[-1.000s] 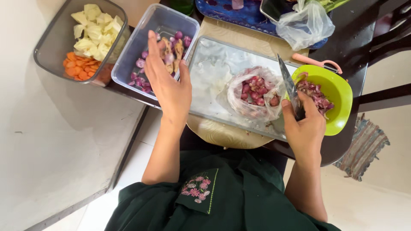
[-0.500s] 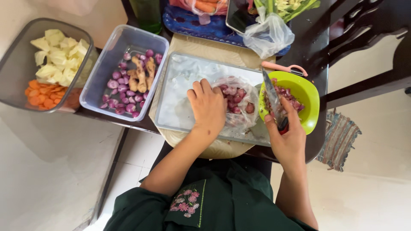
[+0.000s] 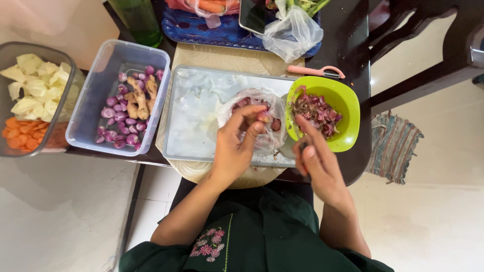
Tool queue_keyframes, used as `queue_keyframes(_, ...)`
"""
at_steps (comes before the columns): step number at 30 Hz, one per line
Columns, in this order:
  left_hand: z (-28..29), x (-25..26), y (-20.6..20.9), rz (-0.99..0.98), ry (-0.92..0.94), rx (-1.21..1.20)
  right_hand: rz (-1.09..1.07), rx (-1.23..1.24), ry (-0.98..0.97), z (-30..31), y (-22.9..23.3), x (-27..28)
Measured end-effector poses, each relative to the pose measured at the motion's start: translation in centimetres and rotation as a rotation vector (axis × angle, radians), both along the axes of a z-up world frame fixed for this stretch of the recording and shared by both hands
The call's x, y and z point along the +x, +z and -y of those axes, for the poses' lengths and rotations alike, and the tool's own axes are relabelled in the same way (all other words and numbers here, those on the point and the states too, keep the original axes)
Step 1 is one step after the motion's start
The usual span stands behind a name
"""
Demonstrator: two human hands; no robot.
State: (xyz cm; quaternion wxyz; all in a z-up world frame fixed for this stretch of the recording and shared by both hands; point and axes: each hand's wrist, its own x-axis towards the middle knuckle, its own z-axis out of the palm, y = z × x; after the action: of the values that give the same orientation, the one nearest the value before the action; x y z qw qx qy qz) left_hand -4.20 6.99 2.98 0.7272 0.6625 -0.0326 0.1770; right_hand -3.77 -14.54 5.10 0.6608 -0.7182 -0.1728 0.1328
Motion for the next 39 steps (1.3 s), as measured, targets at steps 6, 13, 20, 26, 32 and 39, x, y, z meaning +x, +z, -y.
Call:
queue_keyframes(6, 2.0, -0.6, -0.8, -0.033, -0.152, -0.175, 0.119, -0.007, 0.116, -1.2, 0.3, -0.6)
queue_keyframes(13, 2.9, -1.1, -0.8, 0.063, -0.073, -0.159, 0.187, -0.005, 0.04, -1.9, -0.1, -0.6)
queue_keyframes(20, 2.7, -1.1, -0.3, 0.105, 0.039, 0.006, -0.055, 0.157, 0.089, -1.5, -1.0, -0.9)
queue_keyframes(26, 1.9, -1.0, 0.0, 0.217, 0.049, 0.111, -0.027, 0.169, 0.031, -1.8, -2.0, -1.3)
queue_keyframes(32, 3.1, -0.9, -0.6, 0.366, 0.163, 0.174, -0.016, 0.283, -0.019, -2.7, -3.1, -1.9)
queue_keyframes(39, 3.2, -0.2, -1.0, 0.492, 0.244, 0.322, -0.167, 0.531, -0.008, -3.2, -3.8, -1.2)
